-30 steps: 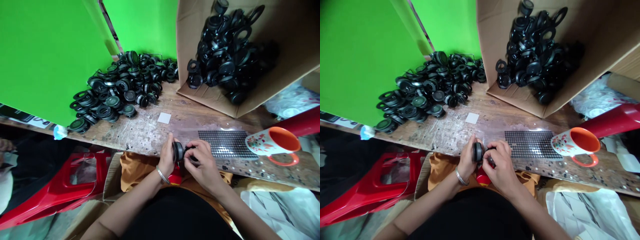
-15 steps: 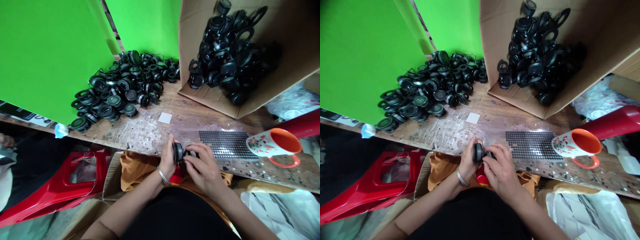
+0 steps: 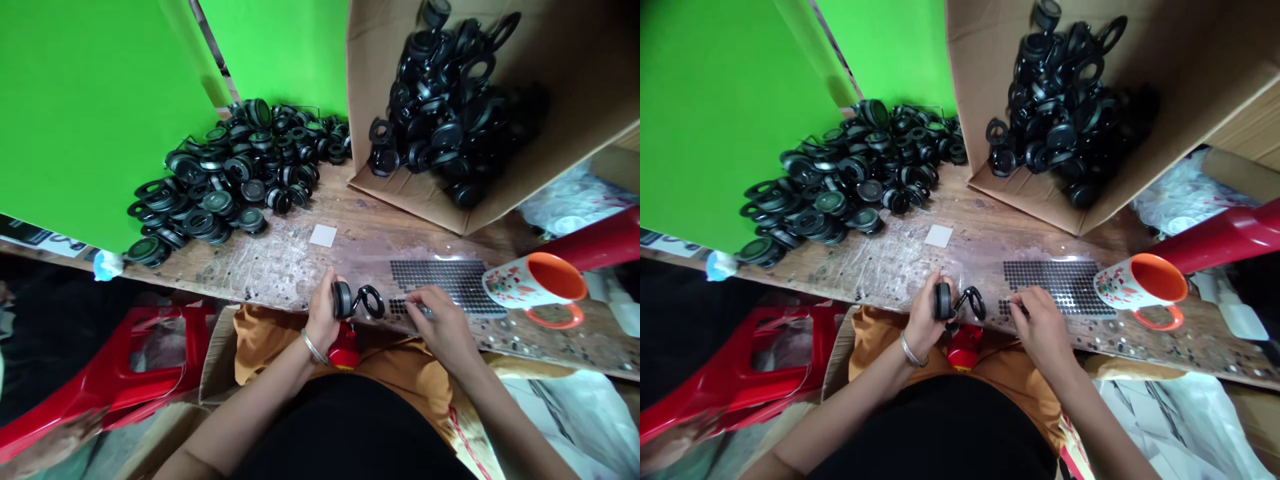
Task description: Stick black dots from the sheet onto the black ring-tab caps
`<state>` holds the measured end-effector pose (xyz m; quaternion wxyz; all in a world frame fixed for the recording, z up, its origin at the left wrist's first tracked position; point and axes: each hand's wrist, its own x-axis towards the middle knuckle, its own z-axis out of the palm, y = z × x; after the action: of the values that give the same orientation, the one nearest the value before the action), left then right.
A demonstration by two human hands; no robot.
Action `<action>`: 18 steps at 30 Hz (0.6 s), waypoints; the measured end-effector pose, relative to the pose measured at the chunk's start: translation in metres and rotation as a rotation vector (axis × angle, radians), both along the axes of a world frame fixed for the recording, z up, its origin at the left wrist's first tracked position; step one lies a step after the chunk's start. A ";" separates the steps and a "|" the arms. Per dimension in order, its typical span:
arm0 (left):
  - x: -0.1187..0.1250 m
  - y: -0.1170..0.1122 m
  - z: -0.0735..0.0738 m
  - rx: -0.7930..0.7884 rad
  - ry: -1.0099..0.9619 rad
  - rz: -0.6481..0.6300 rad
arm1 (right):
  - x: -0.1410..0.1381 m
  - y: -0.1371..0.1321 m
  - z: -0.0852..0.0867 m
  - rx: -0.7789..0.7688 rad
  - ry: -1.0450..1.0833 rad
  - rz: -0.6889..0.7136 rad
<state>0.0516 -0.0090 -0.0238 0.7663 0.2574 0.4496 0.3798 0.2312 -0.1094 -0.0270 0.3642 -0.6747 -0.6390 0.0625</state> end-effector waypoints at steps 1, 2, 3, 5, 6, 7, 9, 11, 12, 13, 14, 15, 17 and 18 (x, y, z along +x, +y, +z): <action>0.001 0.000 0.000 -0.002 -0.003 -0.001 | 0.007 0.003 -0.006 -0.069 -0.017 0.016; 0.002 0.000 0.000 -0.002 -0.004 -0.004 | 0.012 0.006 -0.011 -0.123 -0.039 0.032; 0.003 0.000 0.000 -0.004 -0.005 -0.008 | 0.014 0.009 -0.016 -0.166 -0.067 0.038; 0.005 0.000 0.001 -0.015 0.000 -0.012 | 0.015 0.014 -0.024 -0.232 -0.143 0.030; 0.005 -0.001 0.001 -0.020 0.004 -0.010 | 0.014 0.016 -0.026 -0.262 -0.181 0.029; 0.005 -0.001 0.001 -0.023 0.007 -0.009 | 0.013 0.018 -0.027 -0.289 -0.212 0.026; 0.005 -0.001 0.002 -0.019 0.012 -0.009 | 0.012 0.022 -0.028 -0.325 -0.245 0.021; 0.005 -0.002 0.003 -0.010 0.020 -0.005 | 0.013 0.024 -0.027 -0.340 -0.258 0.019; 0.005 -0.002 0.003 -0.005 0.024 0.000 | 0.014 0.025 -0.026 -0.342 -0.264 0.019; 0.005 -0.002 0.002 -0.001 0.027 0.003 | 0.014 0.025 -0.026 -0.343 -0.269 0.025; 0.005 -0.002 0.002 0.002 0.027 0.004 | 0.015 0.026 -0.026 -0.345 -0.271 0.036; 0.005 -0.001 0.001 0.006 0.028 0.004 | 0.015 0.026 -0.026 -0.346 -0.272 0.041; 0.006 -0.001 0.000 0.016 0.033 0.001 | 0.014 0.026 -0.027 -0.342 -0.277 0.034; 0.006 -0.001 0.000 0.016 0.038 0.007 | 0.014 0.026 -0.028 -0.337 -0.285 0.026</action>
<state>0.0573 -0.0104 -0.0237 0.7542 0.2692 0.4620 0.3811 0.2451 -0.0834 -0.0550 0.1514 -0.7198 -0.6732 0.0769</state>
